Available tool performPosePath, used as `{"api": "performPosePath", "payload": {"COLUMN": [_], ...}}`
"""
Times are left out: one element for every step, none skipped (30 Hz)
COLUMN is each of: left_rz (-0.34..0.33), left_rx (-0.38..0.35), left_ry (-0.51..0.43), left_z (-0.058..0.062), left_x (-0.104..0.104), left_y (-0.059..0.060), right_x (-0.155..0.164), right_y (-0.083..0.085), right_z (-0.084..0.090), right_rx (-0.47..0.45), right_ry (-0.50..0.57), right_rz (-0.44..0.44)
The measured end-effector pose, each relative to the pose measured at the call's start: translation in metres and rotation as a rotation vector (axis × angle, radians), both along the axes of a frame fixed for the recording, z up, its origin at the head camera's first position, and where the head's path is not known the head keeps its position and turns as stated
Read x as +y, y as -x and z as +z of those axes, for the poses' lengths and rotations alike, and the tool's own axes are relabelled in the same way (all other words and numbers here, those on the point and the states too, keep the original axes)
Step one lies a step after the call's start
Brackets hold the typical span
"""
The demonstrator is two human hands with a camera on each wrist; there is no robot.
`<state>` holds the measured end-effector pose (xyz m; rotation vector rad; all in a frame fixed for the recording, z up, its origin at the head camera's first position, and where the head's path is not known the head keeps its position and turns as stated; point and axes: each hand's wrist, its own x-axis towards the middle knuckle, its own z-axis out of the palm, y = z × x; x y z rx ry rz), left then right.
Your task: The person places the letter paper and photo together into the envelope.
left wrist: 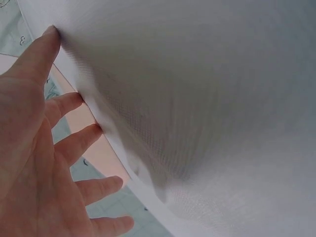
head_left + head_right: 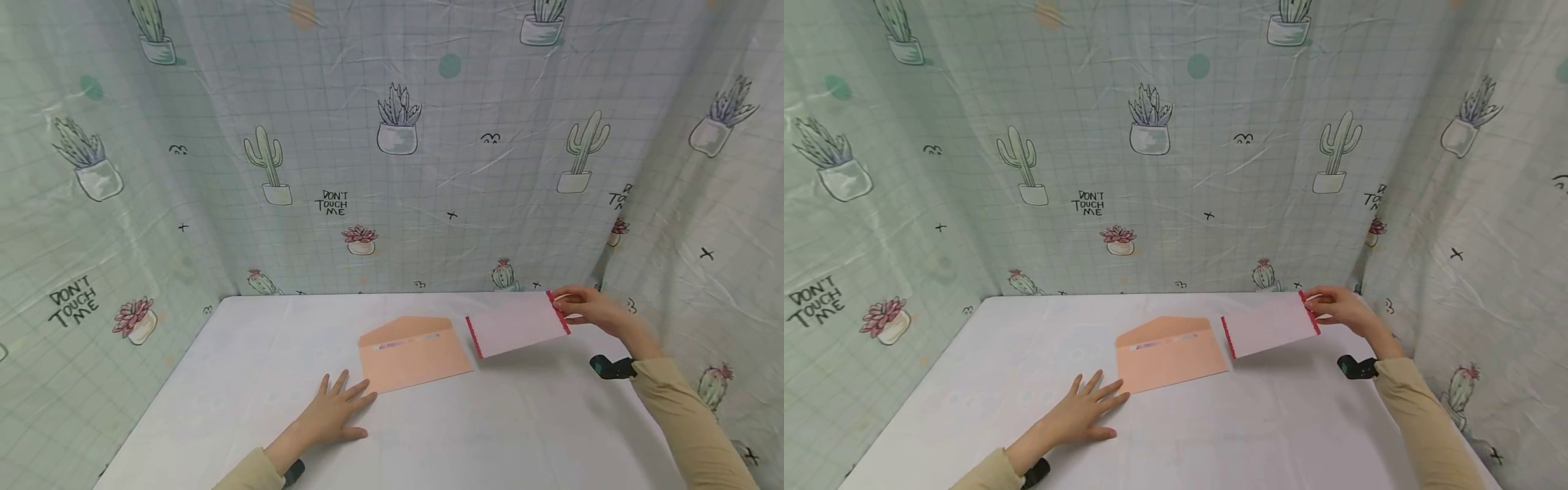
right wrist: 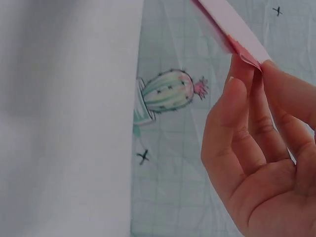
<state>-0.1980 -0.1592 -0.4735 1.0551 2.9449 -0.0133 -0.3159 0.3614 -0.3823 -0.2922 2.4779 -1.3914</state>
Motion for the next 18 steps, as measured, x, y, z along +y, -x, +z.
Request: {"api": "performPosePath", "payload": {"left_rz": [0.001, 0.002, 0.002, 0.003, 0.003, 0.004, 0.004, 0.004, 0.003, 0.004, 0.004, 0.003, 0.002, 0.002, 0.002, 0.003, 0.003, 0.004], "left_rx": [-0.001, -0.002, -0.003, -0.006, -0.010, -0.013, -0.015, -0.018, -0.020, -0.022, -0.022, -0.022, -0.022, -0.021, -0.020, -0.021, -0.023, -0.025], "left_ry": [-0.002, -0.005, -0.007, -0.010, -0.015, -0.019, -0.023, -0.027, -0.030, -0.032, -0.034, -0.036, -0.037, -0.038, -0.038, -0.039, -0.041, -0.044], "left_z": [0.000, 0.000, 0.000, 0.000, 0.000, 0.000, 0.000, -0.001, -0.001, -0.001, -0.001, -0.001, 0.000, 0.000, 0.000, 0.000, 0.000, 0.000], "left_x": [0.000, 0.000, 0.000, 0.000, 0.000, 0.000, 0.000, 0.000, 0.000, 0.000, 0.000, 0.000, 0.000, 0.001, 0.001, 0.001, 0.001, 0.001], "left_y": [0.000, 0.000, 0.000, 0.001, 0.001, 0.001, 0.001, 0.001, 0.001, 0.001, 0.001, 0.001, 0.001, 0.001, 0.001, 0.001, 0.001, 0.000], "right_x": [-0.004, -0.008, -0.012, -0.016, -0.020, -0.024, -0.027, -0.030, -0.033, -0.037, -0.039, -0.042, -0.045, -0.048, -0.050, -0.052, -0.054, -0.057], "right_y": [0.001, 0.003, 0.004, 0.005, 0.006, 0.008, 0.009, 0.010, 0.011, 0.012, 0.013, 0.014, 0.014, 0.015, 0.015, 0.015, 0.016, 0.016], "right_z": [-0.003, -0.005, -0.008, -0.011, -0.014, -0.017, -0.020, -0.022, -0.025, -0.028, -0.030, -0.033, -0.035, -0.037, -0.038, -0.040, -0.042, -0.043], "right_rx": [-0.002, 0.000, 0.004, 0.005, 0.007, 0.010, 0.012, 0.011, 0.010, 0.005, 0.005, 0.000, -0.004, -0.010, -0.014, -0.017, -0.019, -0.022], "right_ry": [0.010, 0.020, 0.028, 0.038, 0.044, 0.052, 0.057, 0.064, 0.071, 0.079, 0.082, 0.087, 0.087, 0.090, 0.094, 0.093, 0.090, 0.090], "right_rz": [0.002, 0.005, 0.005, 0.005, 0.005, 0.006, 0.008, 0.006, 0.004, 0.000, 0.000, -0.003, -0.002, -0.003, -0.004, -0.006, -0.006, -0.010]}}
